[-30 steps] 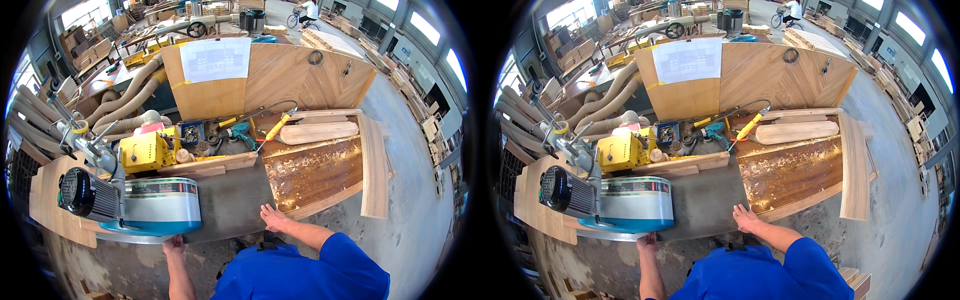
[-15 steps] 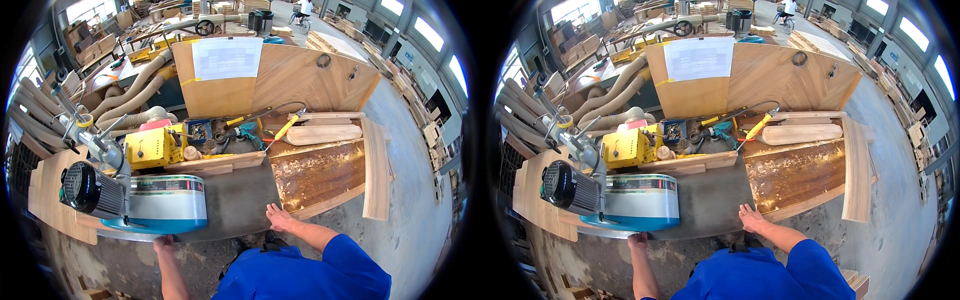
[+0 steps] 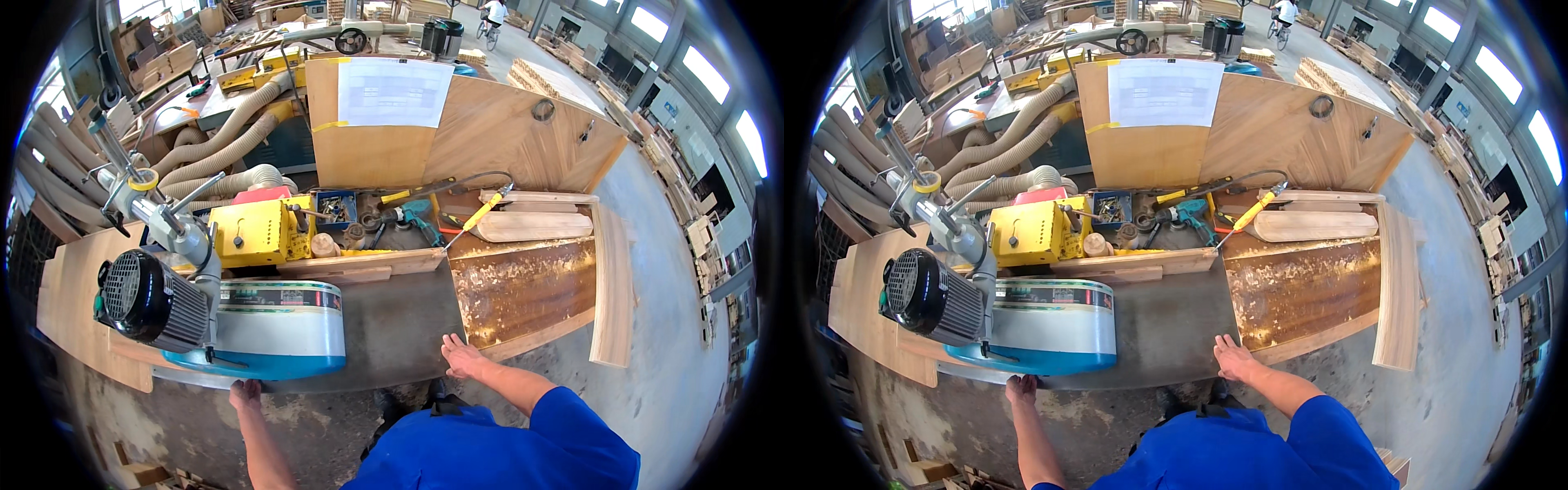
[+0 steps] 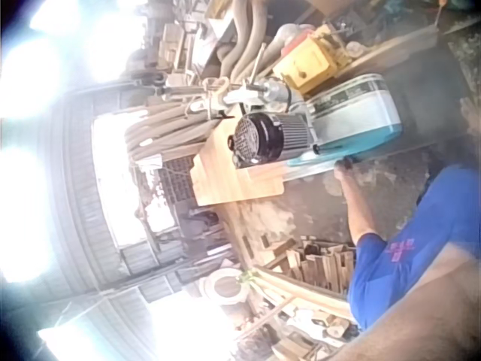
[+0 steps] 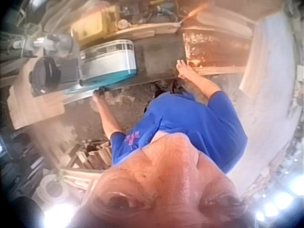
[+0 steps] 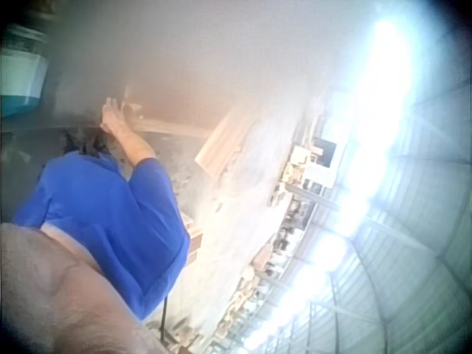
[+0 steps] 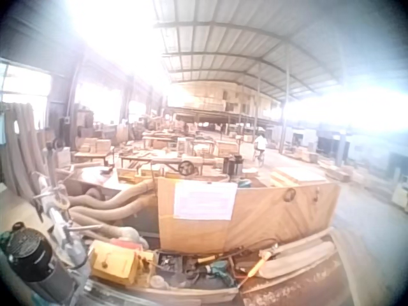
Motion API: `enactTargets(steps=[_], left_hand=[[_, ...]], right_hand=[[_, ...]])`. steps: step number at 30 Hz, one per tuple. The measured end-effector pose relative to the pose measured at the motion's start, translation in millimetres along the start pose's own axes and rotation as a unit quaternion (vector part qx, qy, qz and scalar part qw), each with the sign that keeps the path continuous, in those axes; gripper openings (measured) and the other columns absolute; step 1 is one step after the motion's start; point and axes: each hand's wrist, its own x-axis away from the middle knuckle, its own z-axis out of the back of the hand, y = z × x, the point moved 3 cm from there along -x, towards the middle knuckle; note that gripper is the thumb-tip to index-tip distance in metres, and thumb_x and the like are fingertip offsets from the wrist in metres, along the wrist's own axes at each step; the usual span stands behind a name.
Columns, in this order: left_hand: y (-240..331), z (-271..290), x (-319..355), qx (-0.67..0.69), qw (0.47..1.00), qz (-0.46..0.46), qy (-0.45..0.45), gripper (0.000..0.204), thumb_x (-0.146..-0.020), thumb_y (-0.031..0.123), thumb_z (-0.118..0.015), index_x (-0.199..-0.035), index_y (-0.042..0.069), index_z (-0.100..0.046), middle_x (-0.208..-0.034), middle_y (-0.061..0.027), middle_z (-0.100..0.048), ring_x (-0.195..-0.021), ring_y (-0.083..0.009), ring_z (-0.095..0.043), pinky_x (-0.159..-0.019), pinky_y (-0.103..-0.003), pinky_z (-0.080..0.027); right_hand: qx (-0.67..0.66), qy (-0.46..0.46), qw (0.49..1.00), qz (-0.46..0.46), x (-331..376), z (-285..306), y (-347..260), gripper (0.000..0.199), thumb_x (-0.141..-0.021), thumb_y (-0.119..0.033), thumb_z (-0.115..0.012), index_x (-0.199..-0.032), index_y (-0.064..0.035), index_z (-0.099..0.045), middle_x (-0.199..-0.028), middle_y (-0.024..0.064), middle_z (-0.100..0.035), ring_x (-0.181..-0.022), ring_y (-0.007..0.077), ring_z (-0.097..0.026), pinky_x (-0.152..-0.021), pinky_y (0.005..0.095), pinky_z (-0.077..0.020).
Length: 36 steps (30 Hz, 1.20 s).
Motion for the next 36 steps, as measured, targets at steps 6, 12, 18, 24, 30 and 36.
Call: enactTargets(steps=[6,12,18,24,30,36], left_hand=[[17.1,11.5,-35.5,-0.319,0.893,-0.188,0.255,0.067,-0.088,0.045,-0.063,-0.133,0.0,-0.042,-0.121,-0.0269,-0.052,-0.108,-0.0396,-0.056,-0.086,-0.048,-0.05],[17.1,41.2,-114.8,-0.112,0.942,-0.148,0.281,0.066,-0.086,0.043,-0.066,-0.131,0.002,-0.04,-0.136,-0.0258,-0.04,-0.119,-0.0389,-0.05,-0.095,-0.049,-0.05],[37.8,38.4,-117.7,-0.097,0.95,-0.09,0.284,0.045,-0.083,0.021,-0.069,-0.116,-0.007,-0.059,-0.118,-0.0225,-0.063,-0.101,-0.0353,-0.066,-0.083,-0.047,-0.057],[71.2,46.1,-130.3,-0.08,0.961,-0.102,0.244,0.048,-0.081,0.021,-0.07,-0.118,-0.009,-0.059,-0.12,-0.0213,-0.062,-0.101,-0.0342,-0.066,-0.082,-0.046,-0.057],[93.2,45.0,-131.3,-0.025,0.966,-0.109,0.231,0.032,-0.087,0.014,-0.057,-0.106,-0.011,-0.064,-0.112,-0.0236,-0.065,-0.091,-0.0343,-0.067,-0.077,-0.046,-0.058],[106.0,69.4,-184.8,0.035,0.985,-0.153,0.066,0.031,-0.082,0.014,-0.064,-0.101,-0.011,-0.063,-0.101,-0.0199,-0.067,-0.085,-0.0317,-0.067,-0.074,-0.046,-0.056]], right_hand=[[-0.019,0.023,1.0,-0.006,-2.5,-9.3,1.5,0.074,-0.082,-0.03,-0.072,-0.139,0.0026,-0.039,-0.156,0.0202,-0.02,-0.144,0.0382,-0.022,-0.102,0.049,-0.0462],[0.01,-0.016,1.0,-0.01,-8.4,4.0,-5.6,0.078,-0.084,-0.038,-0.068,-0.143,0.0007,-0.034,-0.157,0.0225,-0.016,-0.144,0.0391,-0.021,-0.107,0.0459,-0.0415],[0.0,-0.018,1.0,-0.019,-9.6,-7.4,-3.0,0.08,-0.083,-0.04,-0.068,-0.143,0.001,-0.034,-0.157,0.0232,-0.017,-0.144,0.0402,-0.022,-0.109,0.0449,-0.0396],[-0.007,-0.039,0.999,-0.034,-9.9,-3.4,-6.0,0.08,-0.084,-0.04,-0.067,-0.144,0.0005,-0.034,-0.158,0.021,-0.015,-0.145,0.0387,-0.021,-0.108,0.0469,-0.0401],[-0.01,-0.067,0.996,-0.05,-10.9,5.9,-11.3,0.081,-0.085,-0.043,-0.065,-0.144,0.0011,-0.033,-0.158,0.0221,-0.015,-0.144,0.0396,-0.02,-0.109,0.0465,-0.0384],[0.002,-0.071,0.996,-0.054,-13.9,5.2,-12.0,0.081,-0.085,-0.046,-0.064,-0.143,0.0022,-0.033,-0.156,0.0231,-0.016,-0.143,0.0405,-0.021,-0.11,0.0459,-0.0378]])
